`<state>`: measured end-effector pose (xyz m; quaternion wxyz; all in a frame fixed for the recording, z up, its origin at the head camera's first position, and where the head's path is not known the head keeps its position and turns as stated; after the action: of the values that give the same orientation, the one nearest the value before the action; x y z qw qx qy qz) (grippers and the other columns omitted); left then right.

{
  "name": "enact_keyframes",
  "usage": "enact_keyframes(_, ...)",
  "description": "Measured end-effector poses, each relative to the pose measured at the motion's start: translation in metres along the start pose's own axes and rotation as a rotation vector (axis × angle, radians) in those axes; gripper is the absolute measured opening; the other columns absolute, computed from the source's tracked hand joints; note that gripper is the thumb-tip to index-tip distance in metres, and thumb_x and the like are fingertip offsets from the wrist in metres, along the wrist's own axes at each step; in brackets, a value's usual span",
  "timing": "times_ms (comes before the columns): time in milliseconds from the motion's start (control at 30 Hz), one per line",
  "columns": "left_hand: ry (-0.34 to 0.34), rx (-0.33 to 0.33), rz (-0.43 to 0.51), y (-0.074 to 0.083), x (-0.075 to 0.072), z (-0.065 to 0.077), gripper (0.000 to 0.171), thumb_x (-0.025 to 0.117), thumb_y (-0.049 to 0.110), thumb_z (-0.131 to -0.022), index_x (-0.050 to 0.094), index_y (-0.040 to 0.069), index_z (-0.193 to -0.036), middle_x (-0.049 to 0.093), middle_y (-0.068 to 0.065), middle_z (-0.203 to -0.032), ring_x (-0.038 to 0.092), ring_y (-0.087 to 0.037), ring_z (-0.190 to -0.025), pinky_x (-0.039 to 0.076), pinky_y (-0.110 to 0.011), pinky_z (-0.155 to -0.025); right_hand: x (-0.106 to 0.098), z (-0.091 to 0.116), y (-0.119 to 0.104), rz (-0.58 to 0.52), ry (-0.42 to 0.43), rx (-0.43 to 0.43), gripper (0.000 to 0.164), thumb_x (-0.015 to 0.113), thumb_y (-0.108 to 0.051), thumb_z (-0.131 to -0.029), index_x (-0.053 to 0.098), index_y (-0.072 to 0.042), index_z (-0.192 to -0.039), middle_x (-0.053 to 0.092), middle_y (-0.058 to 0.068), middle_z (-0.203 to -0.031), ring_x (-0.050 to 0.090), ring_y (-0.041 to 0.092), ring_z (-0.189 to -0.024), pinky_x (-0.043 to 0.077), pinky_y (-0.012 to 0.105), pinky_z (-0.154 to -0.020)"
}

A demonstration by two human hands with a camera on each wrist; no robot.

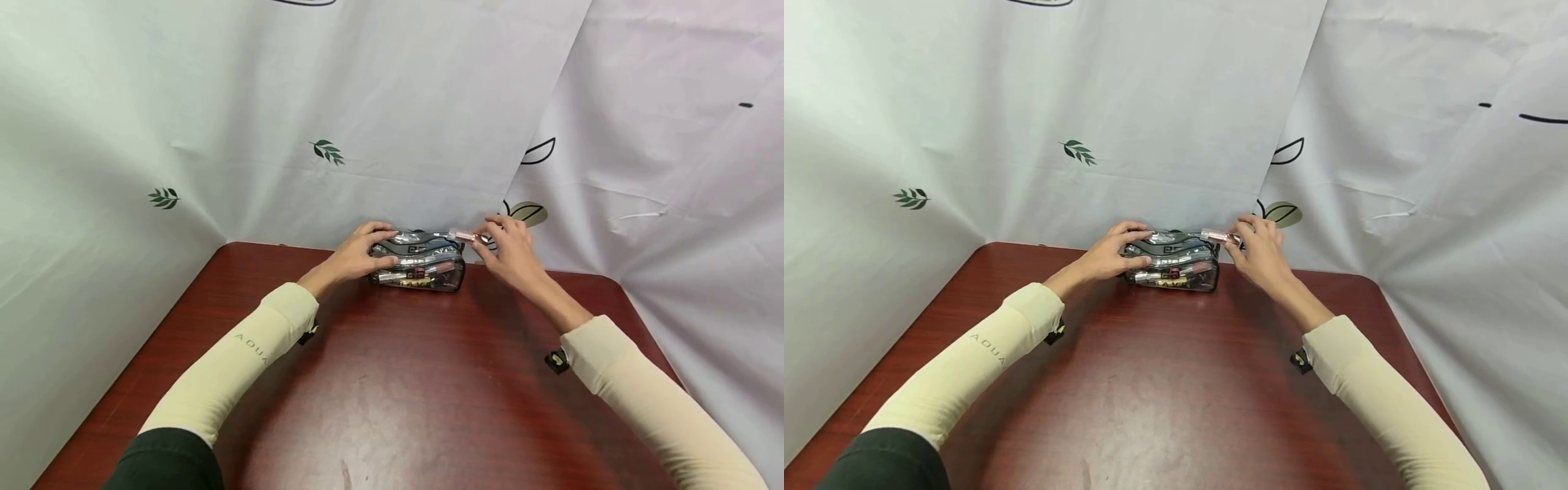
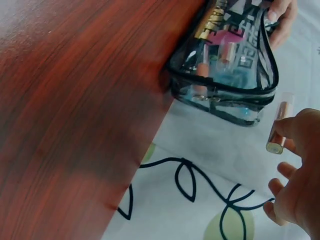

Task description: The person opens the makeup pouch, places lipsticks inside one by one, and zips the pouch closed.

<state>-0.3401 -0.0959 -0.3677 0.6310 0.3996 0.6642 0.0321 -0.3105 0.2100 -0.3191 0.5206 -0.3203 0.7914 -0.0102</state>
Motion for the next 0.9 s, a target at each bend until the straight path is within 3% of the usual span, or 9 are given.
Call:
enact_keyframes(233,0.000,0.000,0.002,0.001,-0.001,0.001,0.071,0.071,0.053,-0.095,0.051,0.021,-0.155,0.037,0.002,-0.165,0.030,-0.027,-0.155,0.033,-0.057,-0.122,0.003,-0.004,-0.014,0.005,-0.022,-0.039,0.019,0.070,-0.021,-0.100,0.070,-0.012,-0.117,0.051,0.020,-0.151,0.039,0.049,-0.135,0.029,0.068,-0.104)
enact_keyframes(900,0.000,0.007,0.030,0.002,-0.002,0.003,0.068,0.065,0.055,-0.099,0.050,0.020,-0.156,0.036,0.000,-0.165,0.029,-0.027,-0.156,0.031,-0.058,-0.123,0.024,-0.016,-0.039,-0.011,-0.046,-0.090,0.022,0.070,-0.021,-0.099,0.071,-0.011,-0.118,0.051,0.021,-0.151,0.039,0.048,-0.135,0.030,0.066,-0.105)
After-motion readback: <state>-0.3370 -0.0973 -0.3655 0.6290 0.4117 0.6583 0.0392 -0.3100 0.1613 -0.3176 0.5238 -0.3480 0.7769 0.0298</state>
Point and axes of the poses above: each hand's wrist, its own z-axis away from the middle knuckle, its own x-axis out of the palm, y = z × x, the point moved 5 cm from there along -z, towards the middle knuckle
